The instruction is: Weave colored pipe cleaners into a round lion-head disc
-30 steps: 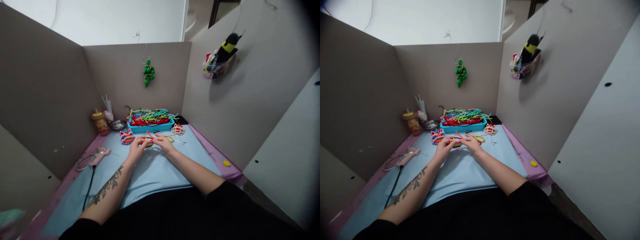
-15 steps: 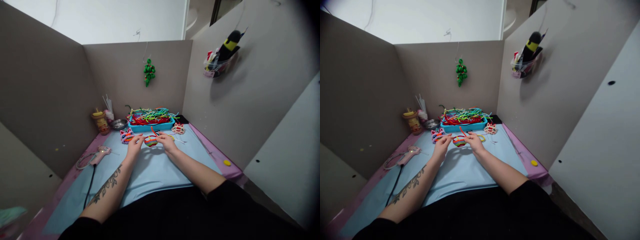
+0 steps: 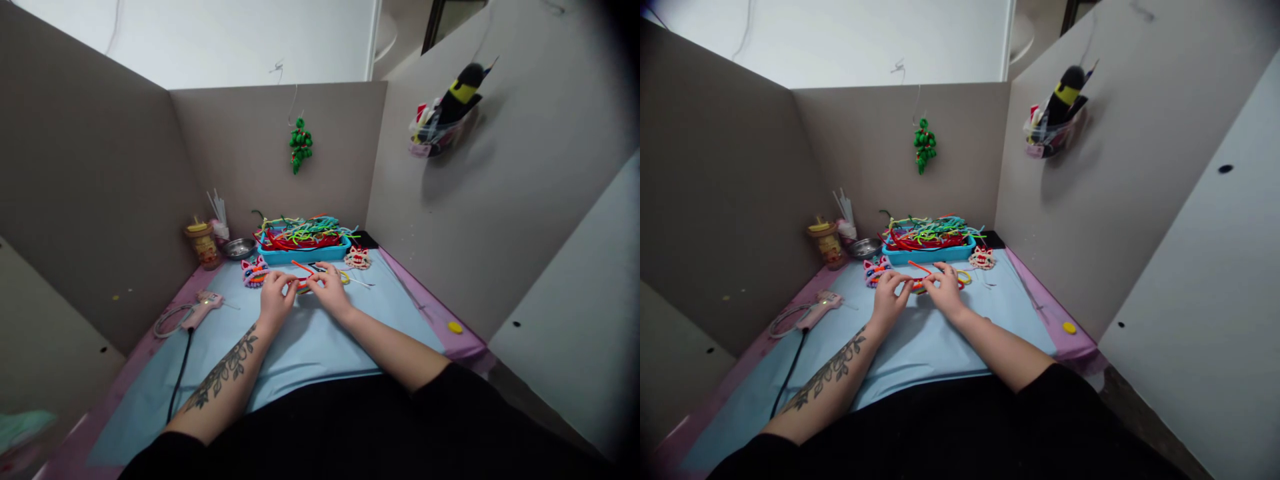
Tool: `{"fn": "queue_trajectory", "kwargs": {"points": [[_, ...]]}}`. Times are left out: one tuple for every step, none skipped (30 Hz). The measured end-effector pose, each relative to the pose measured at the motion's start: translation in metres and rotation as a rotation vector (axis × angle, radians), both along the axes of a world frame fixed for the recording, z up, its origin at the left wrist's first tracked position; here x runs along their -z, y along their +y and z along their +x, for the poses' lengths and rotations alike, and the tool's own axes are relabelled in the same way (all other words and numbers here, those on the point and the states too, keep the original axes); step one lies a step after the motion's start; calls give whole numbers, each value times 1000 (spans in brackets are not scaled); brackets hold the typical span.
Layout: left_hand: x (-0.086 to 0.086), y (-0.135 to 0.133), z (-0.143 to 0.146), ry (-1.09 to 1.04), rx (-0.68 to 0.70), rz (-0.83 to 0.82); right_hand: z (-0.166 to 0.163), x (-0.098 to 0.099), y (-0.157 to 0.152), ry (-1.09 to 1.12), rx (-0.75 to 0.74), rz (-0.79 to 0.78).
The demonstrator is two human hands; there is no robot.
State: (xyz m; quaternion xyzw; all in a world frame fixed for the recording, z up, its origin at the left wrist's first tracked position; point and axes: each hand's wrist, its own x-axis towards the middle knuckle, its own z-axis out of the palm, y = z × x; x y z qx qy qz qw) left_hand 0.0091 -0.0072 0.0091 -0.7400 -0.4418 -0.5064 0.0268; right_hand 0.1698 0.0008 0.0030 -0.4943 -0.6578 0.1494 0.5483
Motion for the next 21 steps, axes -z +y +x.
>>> {"fn": "queue_trajectory", "kwargs": {"points": [[-1,1,-1,-28,1,-5,1,1,1,-14,4,14],[-1,2,-2,-38,9,-16,2,2,1,-35,6,36],[-2,3,-3,-26,24,-33,2,3,1,-62,6,68],[-2,3,-3,4,42,-53,3,4,1,-94,2,107],[-2,4,-4,43,62,-73,3,4,1,-128,-3,148],[-2,4,-4,83,80,-88,3,4,0,-160,-8,185],[-1,4,-3,115,93,-98,3,4,-2,-190,-15,215],[0,5,-3,140,99,-106,2,3,-3,-213,-20,237],[1,5,-3,152,98,-113,2,3,-5,-232,-26,251],[2,5,-2,152,91,-118,1,2,-6,-247,-30,260],[3,6,-2,139,81,-125,0,1,-8,-259,-33,267],[5,6,-2,118,70,-135,0,1,-9,-266,-34,272],[5,7,-2,91,61,-146,-1,0,-10,-269,-33,274],[6,7,-2,64,58,-158,-2,0,-10,-267,-32,273],[6,7,-2,41,58,-170,-2,0,-10,-262,-31,268],[6,7,-2,21,58,-175,-3,0,-10,-253,-29,260],[6,6,-2,2,56,-169,-3,0,-9,-242,-26,251],[5,6,-2,-17,52,-147,-2,1,-8,-230,-22,243],[4,5,-2,-34,45,-116,-2,1,-7,-217,-17,236],[3,4,-1,-43,39,-80,-1,2,-6,-203,-9,230],[2,3,-1,-39,37,-48,-1,2,-5,-192,-2,226]]}}
